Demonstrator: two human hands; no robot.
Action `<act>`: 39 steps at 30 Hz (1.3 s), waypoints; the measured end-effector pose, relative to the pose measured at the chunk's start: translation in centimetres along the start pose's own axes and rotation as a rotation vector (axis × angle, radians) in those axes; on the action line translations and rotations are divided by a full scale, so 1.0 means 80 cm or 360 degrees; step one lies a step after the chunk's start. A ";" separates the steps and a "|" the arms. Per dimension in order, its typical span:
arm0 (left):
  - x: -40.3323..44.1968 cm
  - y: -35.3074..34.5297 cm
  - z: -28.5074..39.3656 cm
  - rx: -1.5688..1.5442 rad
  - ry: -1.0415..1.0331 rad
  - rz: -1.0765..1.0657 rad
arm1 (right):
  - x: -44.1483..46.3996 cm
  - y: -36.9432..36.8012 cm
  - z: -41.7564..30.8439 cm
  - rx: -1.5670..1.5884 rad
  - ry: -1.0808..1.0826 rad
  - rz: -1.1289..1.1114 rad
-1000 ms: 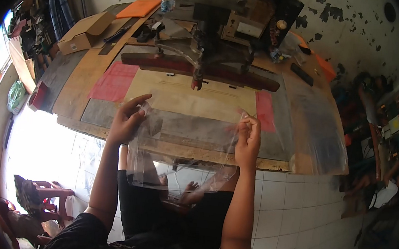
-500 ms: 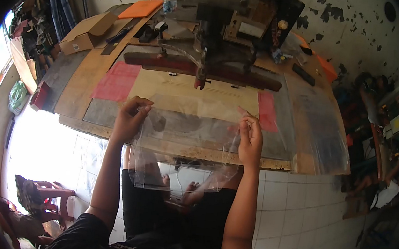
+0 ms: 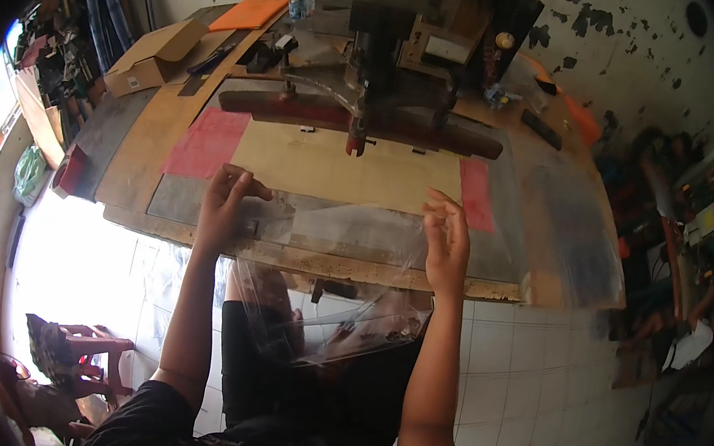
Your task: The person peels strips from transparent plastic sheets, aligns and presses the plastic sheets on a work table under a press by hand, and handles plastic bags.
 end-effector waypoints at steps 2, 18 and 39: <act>0.000 -0.004 0.001 0.0017 0.0068 -0.0044 | -0.001 0.006 -0.008 -0.0053 -0.0021 -0.0087; 0.000 -0.008 0.007 0.0003 0.0111 0.0136 | 0.002 0.002 -0.006 -0.0105 0.0198 -0.0401; -0.161 -0.095 0.171 0.0351 -0.0568 -0.0723 | -0.170 -0.047 -0.155 -0.0139 0.0220 -0.0121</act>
Point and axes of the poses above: each hand's wrist, its own x-axis towards the middle knuckle, its own y-axis out of the back of the hand, z = x × y, the point moved 1 cm from there along x, towards the middle knuckle, and after that the axes turned 7 degrees about -y, right-handed, at the moved point
